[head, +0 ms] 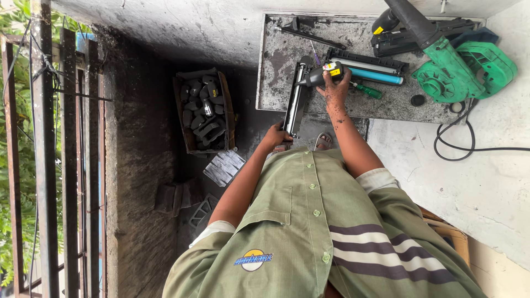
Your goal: The person works on a printer fuser assembly at a workbench. They apply liquid from a bottle onto a roller while rotating it, reassemble the roller into the frame, blow dust off parts with a green air blower, and wipe a metal rod clean with a cloth.
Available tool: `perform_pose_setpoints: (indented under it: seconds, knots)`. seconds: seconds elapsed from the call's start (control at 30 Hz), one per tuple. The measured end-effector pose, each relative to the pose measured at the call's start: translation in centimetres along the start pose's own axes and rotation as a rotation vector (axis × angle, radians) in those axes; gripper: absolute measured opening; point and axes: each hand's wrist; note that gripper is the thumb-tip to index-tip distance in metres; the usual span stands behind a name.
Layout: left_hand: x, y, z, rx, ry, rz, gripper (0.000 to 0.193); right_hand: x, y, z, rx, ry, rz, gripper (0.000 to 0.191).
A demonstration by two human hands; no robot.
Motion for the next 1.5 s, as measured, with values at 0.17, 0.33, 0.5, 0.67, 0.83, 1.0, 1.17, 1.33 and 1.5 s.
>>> perform_pose_setpoints:
  seconds: [0.17,0.33,0.5,0.67,0.83,1.0,1.17,1.33,1.5]
  knots:
    - [0.6,-0.3,-0.3,-0.008,0.01,-0.006,0.072,0.8,0.4,-0.1,0.036,-0.001,0.002,0.058]
    - [1.0,0.2,-0.2,0.048,0.016,-0.039,0.07,1.4,0.0,-0.3,0.032,-0.01,0.023,0.056]
    - [1.6,-0.3,-0.3,0.036,0.056,0.006,0.06,1.8,0.4,-0.8,0.014,-0.028,0.011,0.056]
    - [1.8,-0.7,-0.4,0.061,0.042,-0.026,0.066,2.2,0.8,-0.9,0.0,-0.059,0.011,0.055]
    - [1.7,-1.3,-0.5,0.029,0.047,-0.008,0.062,2.0,1.6,-1.0,0.013,-0.059,0.01,0.059]
    - [1.7,-1.8,-0.6,0.037,0.039,-0.014,0.063,1.9,2.2,-1.2,0.005,-0.071,0.006,0.066]
    - [1.2,-2.1,-0.5,0.063,0.095,-0.001,0.063,1.6,3.2,-1.1,-0.003,-0.133,-0.024,0.066]
    - [0.1,-2.7,-0.5,0.055,0.083,-0.003,0.06,0.7,3.9,-0.7,-0.109,-0.128,-0.065,0.062]
    - [-0.5,-3.4,0.0,0.144,0.098,-0.004,0.055,-0.3,4.6,-0.9,-0.113,-0.19,-0.095,0.062]
Point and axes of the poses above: each hand's wrist, its own x-axis towards the middle knuckle, its own y-axis out of the palm, z = x × y, and after that the axes turned 10 degrees about -x, right-handed
